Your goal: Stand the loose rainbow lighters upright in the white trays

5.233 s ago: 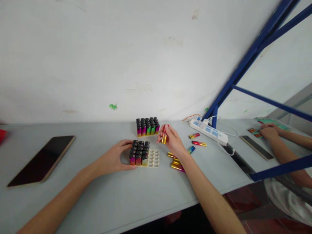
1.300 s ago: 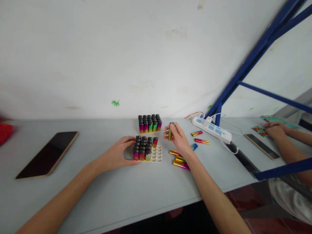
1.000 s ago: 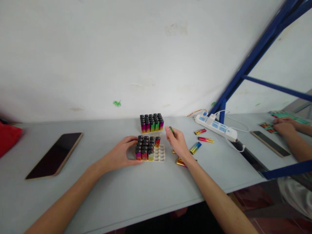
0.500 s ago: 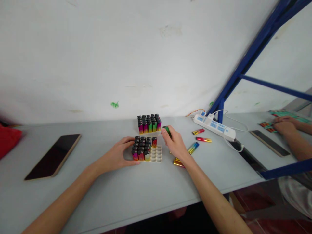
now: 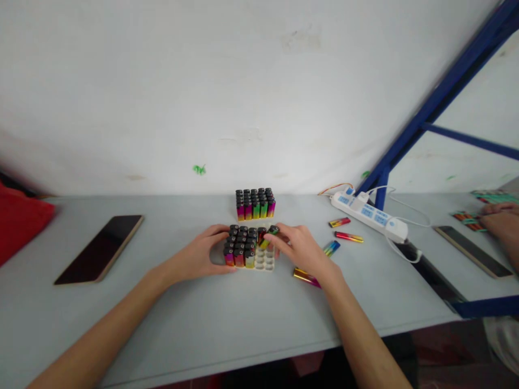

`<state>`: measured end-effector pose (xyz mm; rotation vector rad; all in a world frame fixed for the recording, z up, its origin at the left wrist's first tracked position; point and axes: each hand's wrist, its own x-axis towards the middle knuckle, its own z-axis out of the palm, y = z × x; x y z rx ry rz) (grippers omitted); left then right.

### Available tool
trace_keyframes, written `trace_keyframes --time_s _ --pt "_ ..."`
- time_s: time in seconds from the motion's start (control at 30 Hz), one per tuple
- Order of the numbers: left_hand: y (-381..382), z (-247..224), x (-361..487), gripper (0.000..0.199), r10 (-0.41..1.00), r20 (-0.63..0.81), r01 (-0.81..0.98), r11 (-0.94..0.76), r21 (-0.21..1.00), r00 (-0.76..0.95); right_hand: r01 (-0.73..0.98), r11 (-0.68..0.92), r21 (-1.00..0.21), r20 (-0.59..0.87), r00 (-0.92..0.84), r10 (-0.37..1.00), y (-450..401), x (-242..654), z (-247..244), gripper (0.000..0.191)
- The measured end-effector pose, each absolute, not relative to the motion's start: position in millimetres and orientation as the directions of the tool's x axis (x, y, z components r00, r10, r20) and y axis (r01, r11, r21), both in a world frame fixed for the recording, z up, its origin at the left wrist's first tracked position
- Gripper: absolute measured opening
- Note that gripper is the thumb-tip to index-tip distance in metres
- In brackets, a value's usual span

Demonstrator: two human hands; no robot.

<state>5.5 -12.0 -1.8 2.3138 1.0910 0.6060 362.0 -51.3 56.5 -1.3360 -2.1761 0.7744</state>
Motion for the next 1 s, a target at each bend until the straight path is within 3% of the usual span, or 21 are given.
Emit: trace_keyframes --time_s 0.17,0.27,0.47,0.73,1.0 --pt "-12.7 -2.4 5.9 0.082 0.81 0.168 0.579 -0.53 0.62 0.562 0.728 0.433 -0.532 0.087 -0.461 0.883 -51.3 355.5 59.0 0.029" --pt "-13.4 -1.7 6.7 0.081 0.809 0.166 0.578 -0.53 0.62 0.564 0.684 0.49 -0.54 0.132 -0.506 0.852 -50.2 352.2 56.8 0.022" --pt "-12.4 -4.5 5.1 0.08 0.807 0.192 0.578 -0.545 0.607 0.559 0.661 0.468 -0.586 0.112 -0.506 0.855 -50.5 348.3 54.8 0.026" --pt "-5.4 -6.2 1.9 0.083 0.805 0.178 0.611 -0.554 0.565 0.566 0.775 0.447 -0.447 0.056 -0.475 0.878 -51.2 341.2 67.7 0.035" --pt "-0.8 -9.5 0.2 0.081 0.81 0.198 0.617 -0.556 0.556 0.551 0.803 0.475 -0.359 0.032 -0.498 0.866 -50.5 345.9 74.5 0.018"
